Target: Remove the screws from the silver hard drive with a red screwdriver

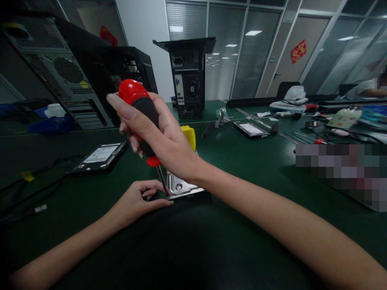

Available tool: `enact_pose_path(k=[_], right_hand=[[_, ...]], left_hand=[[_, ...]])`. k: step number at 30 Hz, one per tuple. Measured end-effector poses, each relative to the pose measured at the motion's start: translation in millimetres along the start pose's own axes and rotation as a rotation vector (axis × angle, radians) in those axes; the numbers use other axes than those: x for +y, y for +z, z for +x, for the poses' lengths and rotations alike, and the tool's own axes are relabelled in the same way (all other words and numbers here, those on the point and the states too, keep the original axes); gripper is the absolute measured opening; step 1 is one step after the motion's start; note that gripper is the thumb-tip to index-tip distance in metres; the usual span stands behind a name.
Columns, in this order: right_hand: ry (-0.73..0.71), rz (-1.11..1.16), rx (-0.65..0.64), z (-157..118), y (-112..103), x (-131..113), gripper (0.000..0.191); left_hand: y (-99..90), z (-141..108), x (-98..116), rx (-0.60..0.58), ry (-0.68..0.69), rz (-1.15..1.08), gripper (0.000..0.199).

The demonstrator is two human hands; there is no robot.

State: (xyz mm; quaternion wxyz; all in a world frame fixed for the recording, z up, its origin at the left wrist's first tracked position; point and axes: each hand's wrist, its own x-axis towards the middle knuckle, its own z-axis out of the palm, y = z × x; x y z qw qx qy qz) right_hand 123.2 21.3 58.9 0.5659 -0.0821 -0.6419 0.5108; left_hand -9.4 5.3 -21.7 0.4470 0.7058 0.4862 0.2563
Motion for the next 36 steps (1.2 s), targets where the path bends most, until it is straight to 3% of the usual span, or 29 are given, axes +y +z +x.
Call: enact_pose_path(k=[12,18,24,30,36], right_hand=[[-0.001,0.014,-0.031,0,0,-1,0.03],[0.054,-0.07,0.004,-2,0,-1,0.043],[0.086,0.044,-0.068,-1,1,-9,0.044],[0.074,0.048,-0.089,0,0,-8,0.035],[0.074,-0.036,-0.015,0,1,-5,0.036]], left_hand=[[-0.4,-1,3,0.012,0.005,0.014,0.019],[-0.2,-1,2,0.008,-0.002,0.022,0.021],[-0.1,0,1,0.003,0.005,0.023,0.02],[0.1,-1,0,0.002,0.001,0.023,0.02],[-0.1,-1,2,0.014,-0.02,0.028,0.018]])
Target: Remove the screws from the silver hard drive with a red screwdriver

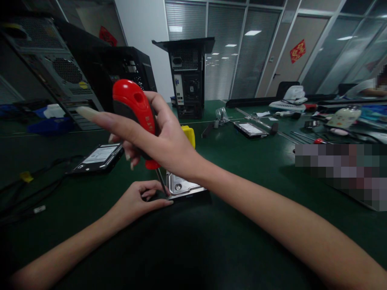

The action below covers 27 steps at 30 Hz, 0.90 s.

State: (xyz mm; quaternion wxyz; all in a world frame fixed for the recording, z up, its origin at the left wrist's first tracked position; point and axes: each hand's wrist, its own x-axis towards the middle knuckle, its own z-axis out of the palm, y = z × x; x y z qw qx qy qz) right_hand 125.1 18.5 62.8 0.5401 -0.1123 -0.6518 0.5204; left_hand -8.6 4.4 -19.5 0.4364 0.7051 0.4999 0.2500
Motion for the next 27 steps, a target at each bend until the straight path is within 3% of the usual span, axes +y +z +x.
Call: enact_pose_path(k=[3,11,17,25,27], right_hand=[[0.01,-0.017,0.018,-1.7,1.3,-2.0,0.037],[0.029,0.095,-0.1,-1.3,-1.7,-6.4,0.04],[0.067,0.089,-0.001,0.8,0.8,-10.4,0.022],[-0.037,0.007,-0.027,-0.9,-0.9,-1.3,0.052],[-0.042,0.028,-0.033,-0.9,-0.8,-2.7,0.046]], left_hand=[[0.0,-0.1,0.4,0.001,0.002,0.003,0.019],[-0.4,0.3,-1.0,-0.018,0.02,0.014,0.023],[-0.3,-1.6,-0.8,-0.009,0.032,0.017,0.02],[0.1,-0.8,0.2,-0.002,0.025,0.027,0.02],[0.3,-0.5,-0.6,-0.008,0.029,0.029,0.021]])
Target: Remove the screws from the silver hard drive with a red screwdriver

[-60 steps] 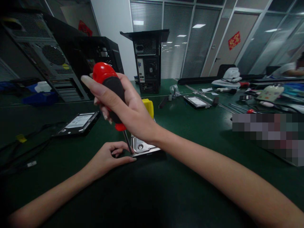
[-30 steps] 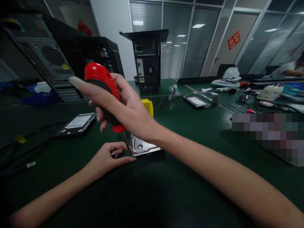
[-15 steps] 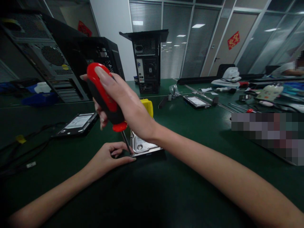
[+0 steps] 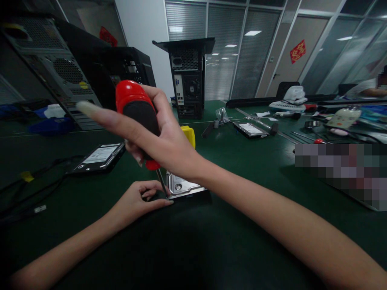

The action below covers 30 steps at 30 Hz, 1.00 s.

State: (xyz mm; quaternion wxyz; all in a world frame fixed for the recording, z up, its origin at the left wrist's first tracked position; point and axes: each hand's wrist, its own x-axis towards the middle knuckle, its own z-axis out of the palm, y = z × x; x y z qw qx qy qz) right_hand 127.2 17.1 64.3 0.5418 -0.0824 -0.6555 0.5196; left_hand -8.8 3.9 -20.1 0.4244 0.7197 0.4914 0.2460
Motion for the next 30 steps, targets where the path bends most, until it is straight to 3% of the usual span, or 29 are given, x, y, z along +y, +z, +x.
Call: enact_pose_path(k=[6,18,23,30], right_hand=[[0.064,0.065,-0.099,0.7,-1.8,-6.4,0.032],[0.047,-0.014,0.022,-0.8,3.3,-4.0,0.028],[0.074,0.033,-0.04,-1.2,1.2,-8.5,0.038],[0.029,0.066,-0.043,1.7,-2.5,-2.9,0.028]], left_hand=[[-0.4,-0.5,-0.3,-0.012,0.012,-0.003,0.023],[0.1,-0.3,3.6,0.01,-0.006,-0.033,0.019],[0.1,0.2,0.9,-0.004,0.004,-0.026,0.02],[-0.3,0.3,-1.8,0.005,0.021,0.01,0.021]])
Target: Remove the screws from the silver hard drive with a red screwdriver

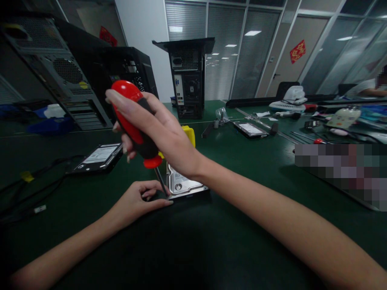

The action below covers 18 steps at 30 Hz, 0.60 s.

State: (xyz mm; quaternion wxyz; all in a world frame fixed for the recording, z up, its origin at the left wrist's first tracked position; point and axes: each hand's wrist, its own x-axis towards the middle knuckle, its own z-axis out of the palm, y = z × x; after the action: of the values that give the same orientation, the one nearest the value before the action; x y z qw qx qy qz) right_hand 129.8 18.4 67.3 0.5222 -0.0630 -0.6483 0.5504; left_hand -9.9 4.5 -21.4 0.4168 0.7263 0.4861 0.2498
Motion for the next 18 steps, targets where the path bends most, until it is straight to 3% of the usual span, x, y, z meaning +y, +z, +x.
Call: enact_pose_path(k=[8,12,18], right_hand=[[0.036,-0.09,0.073,-1.6,3.2,0.9,0.037],[0.005,-0.069,0.027,-1.7,3.5,-2.2,0.033],[0.092,-0.069,0.017,-0.3,1.3,-5.9,0.043]], left_hand=[[-0.2,0.0,2.5,0.003,-0.001,-0.019,0.019],[-0.9,0.3,2.1,-0.004,-0.009,-0.019,0.018],[-1.5,-0.4,0.6,-0.016,0.0,0.011,0.021]])
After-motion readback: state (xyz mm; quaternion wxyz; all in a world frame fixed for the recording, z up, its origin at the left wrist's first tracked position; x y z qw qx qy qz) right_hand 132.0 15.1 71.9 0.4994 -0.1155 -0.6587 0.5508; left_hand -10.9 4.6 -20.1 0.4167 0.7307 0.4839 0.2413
